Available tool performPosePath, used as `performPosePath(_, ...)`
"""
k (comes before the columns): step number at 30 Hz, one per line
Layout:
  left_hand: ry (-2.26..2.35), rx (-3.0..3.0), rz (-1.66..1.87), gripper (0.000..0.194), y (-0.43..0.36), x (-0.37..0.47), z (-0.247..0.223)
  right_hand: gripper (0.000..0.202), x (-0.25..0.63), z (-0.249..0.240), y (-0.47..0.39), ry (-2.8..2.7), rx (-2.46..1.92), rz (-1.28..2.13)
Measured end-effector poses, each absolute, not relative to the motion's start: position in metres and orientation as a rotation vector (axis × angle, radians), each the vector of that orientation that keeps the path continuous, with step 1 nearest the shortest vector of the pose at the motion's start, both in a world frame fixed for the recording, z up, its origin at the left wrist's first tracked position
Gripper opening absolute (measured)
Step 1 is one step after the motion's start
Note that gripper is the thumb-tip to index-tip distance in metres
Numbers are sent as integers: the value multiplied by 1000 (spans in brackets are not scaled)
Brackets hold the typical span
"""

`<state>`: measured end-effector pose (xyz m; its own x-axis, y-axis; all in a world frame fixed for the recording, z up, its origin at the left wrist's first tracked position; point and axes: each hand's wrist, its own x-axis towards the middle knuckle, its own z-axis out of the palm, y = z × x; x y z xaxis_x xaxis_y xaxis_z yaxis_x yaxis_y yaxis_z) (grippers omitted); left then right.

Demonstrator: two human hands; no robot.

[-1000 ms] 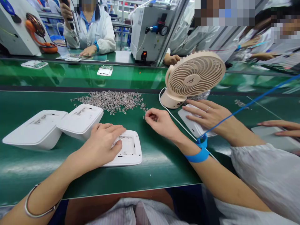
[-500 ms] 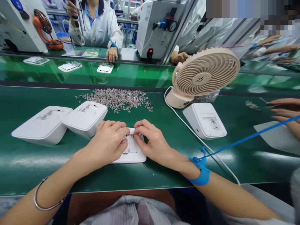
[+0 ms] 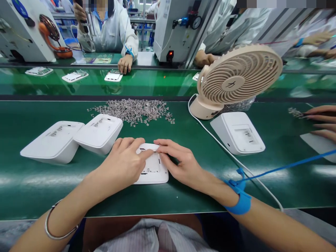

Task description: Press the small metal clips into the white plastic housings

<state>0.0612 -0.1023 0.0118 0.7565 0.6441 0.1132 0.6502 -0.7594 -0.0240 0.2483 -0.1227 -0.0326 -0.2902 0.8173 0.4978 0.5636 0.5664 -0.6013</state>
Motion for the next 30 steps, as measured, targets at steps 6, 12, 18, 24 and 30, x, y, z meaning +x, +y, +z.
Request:
performPosePath(6, -1021, -2856, -113, 35, -105, 61, 10, 23, 251, -32, -128, -2064, -1086, 369)
performPosePath(12, -999, -2813, -111, 32, -107, 58, 7, 23, 250, -31, -132, -2147, -1084, 229)
performPosePath(18, -1008, -2796, -100, 34, -111, 60, 9, 20, 248, -28, -130, -2225, -1091, 185)
performPosePath(24, -995, -2862, -155, 24, -108, 58, 6, 13, 245, -36, -121, -1965, -1109, 341)
performPosePath(30, -1168, -2698, -63, 33, -108, 55, 5, 13, 250, -30, -116, -1865, -1155, 285)
